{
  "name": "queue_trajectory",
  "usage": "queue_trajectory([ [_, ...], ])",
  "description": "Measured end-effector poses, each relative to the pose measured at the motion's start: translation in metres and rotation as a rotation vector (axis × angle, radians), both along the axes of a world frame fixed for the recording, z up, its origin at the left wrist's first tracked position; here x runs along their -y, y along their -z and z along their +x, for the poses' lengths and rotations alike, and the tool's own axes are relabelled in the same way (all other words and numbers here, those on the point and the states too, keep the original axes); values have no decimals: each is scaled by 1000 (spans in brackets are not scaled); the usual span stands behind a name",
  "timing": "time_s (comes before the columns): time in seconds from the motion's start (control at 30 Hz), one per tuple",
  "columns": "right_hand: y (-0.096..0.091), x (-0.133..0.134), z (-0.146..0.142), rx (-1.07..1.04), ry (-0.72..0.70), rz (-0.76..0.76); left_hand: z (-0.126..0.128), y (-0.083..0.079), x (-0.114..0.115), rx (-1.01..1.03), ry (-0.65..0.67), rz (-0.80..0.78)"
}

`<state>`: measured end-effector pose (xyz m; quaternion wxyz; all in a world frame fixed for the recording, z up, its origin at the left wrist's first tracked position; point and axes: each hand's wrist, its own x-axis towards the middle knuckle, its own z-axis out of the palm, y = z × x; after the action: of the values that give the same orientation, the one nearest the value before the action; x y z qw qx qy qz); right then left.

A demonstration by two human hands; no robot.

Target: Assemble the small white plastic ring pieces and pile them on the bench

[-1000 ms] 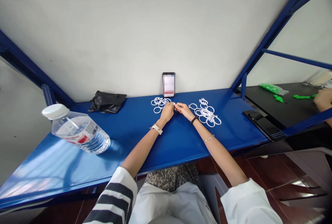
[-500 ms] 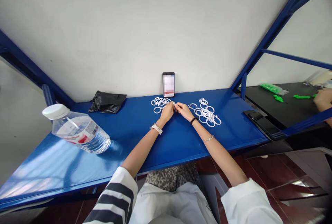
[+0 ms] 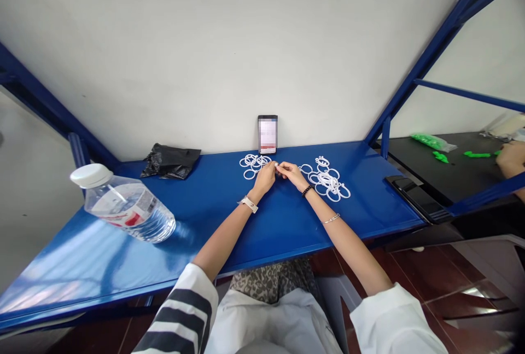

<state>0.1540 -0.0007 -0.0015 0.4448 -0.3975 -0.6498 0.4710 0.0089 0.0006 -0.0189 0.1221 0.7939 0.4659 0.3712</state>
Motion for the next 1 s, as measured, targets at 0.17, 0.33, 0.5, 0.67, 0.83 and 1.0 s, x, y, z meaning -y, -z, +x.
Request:
queue_trajectory([
  [0.17,-1,0,1,13,1,-4,0,-2,1,-36,-14,-6],
  [0.33,1,-1,1,44,14,30,0,-2,2,-59,-23,-12],
  [0.5,3,-1,0,80,62,91,1,-1,2,-38,-13,4],
  [0.67,4,-1,0,80,91,91,0,1,1,26,17,22],
  [0.83,6,-3,-1,5,119,88,1,1,0,84,26,27],
  [1.0,7,-4,0,6,122,92,2,0,1,121,26,-19],
])
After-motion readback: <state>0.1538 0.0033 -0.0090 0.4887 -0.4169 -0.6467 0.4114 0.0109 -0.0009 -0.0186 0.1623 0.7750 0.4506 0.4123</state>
